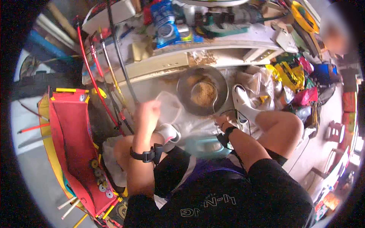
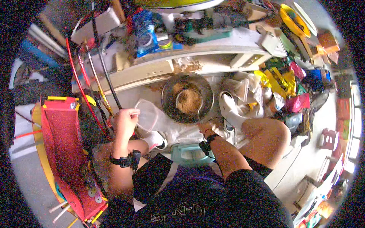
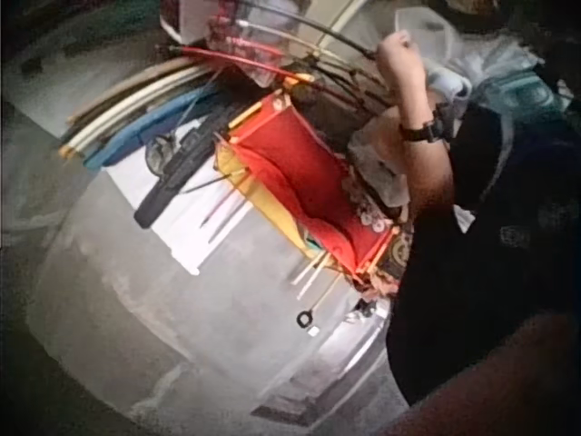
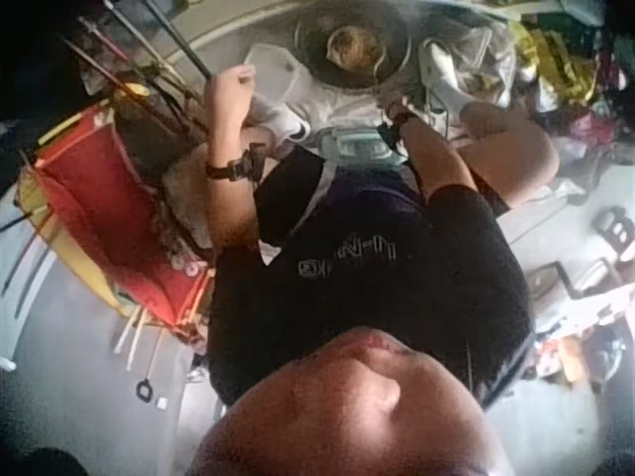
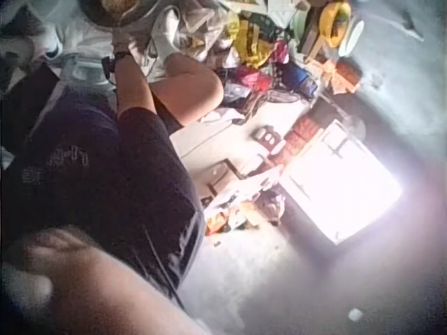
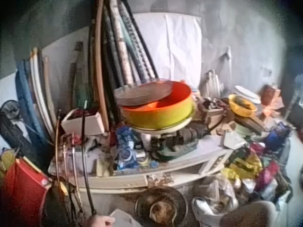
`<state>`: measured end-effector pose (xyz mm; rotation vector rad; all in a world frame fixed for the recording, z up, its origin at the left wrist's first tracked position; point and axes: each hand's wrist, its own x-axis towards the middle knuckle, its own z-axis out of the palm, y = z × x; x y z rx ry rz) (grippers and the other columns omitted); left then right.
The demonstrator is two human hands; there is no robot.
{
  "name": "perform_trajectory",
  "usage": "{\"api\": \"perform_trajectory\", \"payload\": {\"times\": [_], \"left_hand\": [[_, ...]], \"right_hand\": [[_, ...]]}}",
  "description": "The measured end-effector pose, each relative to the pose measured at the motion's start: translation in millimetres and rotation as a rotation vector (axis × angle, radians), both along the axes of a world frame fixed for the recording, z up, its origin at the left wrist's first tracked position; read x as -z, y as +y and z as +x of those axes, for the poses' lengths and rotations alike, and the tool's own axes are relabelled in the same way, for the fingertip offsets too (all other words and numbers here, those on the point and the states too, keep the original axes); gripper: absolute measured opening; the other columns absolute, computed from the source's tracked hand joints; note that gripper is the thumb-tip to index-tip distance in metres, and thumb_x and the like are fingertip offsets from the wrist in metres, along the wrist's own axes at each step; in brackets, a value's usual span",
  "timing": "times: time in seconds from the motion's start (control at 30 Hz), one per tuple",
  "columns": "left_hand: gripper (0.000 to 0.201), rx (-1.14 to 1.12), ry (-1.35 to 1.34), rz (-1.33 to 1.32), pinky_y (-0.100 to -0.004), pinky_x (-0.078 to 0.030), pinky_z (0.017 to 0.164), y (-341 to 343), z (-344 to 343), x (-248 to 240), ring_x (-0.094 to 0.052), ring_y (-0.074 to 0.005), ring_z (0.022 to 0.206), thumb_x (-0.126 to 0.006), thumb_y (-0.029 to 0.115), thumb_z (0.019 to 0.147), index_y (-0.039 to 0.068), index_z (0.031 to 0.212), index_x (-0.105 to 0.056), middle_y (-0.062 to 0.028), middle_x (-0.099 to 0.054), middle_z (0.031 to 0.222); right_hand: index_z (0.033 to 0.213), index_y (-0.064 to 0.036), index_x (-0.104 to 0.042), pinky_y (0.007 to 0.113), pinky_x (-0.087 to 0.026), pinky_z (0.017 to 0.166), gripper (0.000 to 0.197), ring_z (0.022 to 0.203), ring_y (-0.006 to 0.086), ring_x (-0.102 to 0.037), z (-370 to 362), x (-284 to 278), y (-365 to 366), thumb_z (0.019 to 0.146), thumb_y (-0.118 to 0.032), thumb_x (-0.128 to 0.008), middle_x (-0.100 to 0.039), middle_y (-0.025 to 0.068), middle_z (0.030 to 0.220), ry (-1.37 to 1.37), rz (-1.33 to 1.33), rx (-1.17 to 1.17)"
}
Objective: Preparing and mixing fishing bait in containers.
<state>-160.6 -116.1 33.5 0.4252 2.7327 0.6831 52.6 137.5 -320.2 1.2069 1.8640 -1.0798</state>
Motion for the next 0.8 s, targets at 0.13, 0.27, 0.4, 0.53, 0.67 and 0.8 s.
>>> {"api": "perform_trajectory", "payload": {"times": [0.13,0.27,0.4,0.53,0.67,0.8], "left_hand": [[0.019,0.125,0.068,0.038,-0.0366,-0.053,0.076,2,-16,-2,-0.068,-0.0302,0.083,-0.060,0.007,0.080,0.007,0.094,-0.072,-0.0149,-0.069,0.088],[0.019,0.166,0.119,-0.075,-0.0450,-0.051,0.077,3,-30,-5,-0.065,-0.0344,0.084,-0.055,0.011,0.084,0.010,0.094,-0.071,-0.0144,-0.068,0.084],[0.023,0.142,0.109,-0.079,-0.0485,-0.049,0.079,3,-31,-1,-0.065,-0.0341,0.087,-0.055,0.010,0.083,0.012,0.100,-0.070,-0.0137,-0.068,0.087],[0.026,0.093,0.069,-0.092,-0.0419,-0.052,0.081,-2,-35,-1,-0.066,-0.0348,0.087,-0.060,0.002,0.078,0.005,0.102,-0.070,-0.0195,-0.067,0.095],[0.026,0.118,0.011,-0.116,-0.0430,-0.050,0.080,-3,-38,4,-0.064,-0.0342,0.089,-0.057,0.005,0.080,0.010,0.103,-0.069,-0.0161,-0.067,0.093],[0.027,0.087,0.028,0.014,-0.0414,-0.051,0.083,-2,-37,13,-0.065,-0.0349,0.090,-0.060,0.000,0.078,0.004,0.103,-0.069,-0.0194,-0.068,0.096]], "right_hand": [[0.092,-0.0053,-0.061,0.033,-0.051,0.058,0.047,0.068,0.0191,-0.060,-2,-31,-6,0.080,-0.049,-0.071,-0.059,0.0059,0.080,0.172,-0.194,0.394],[0.096,-0.0020,-0.058,0.035,-0.054,0.057,0.036,0.072,0.0198,-0.064,-40,-57,4,0.086,-0.035,-0.069,-0.062,0.0076,0.087,0.293,-0.387,0.600],[0.100,-0.0024,-0.056,0.036,-0.055,0.062,0.020,0.073,0.0227,-0.065,-74,-65,3,0.090,-0.017,-0.063,-0.064,0.0108,0.090,0.365,-0.720,0.689],[0.092,-0.0058,-0.056,0.034,-0.053,0.061,0.013,0.066,0.0216,-0.061,-99,-61,2,0.088,-0.016,-0.062,-0.061,0.0090,0.079,0.237,-0.932,0.627],[0.080,-0.0103,-0.059,0.032,-0.046,0.051,0.024,0.056,0.0181,-0.056,-115,-39,4,0.089,-0.032,-0.060,-0.060,0.0049,0.068,0.265,-0.980,0.685],[0.081,-0.0107,-0.056,0.032,-0.040,0.045,0.022,0.049,0.0151,-0.050,-117,-16,8,0.089,-0.031,-0.062,-0.054,-0.0004,0.065,0.196,-0.883,0.742]]}}
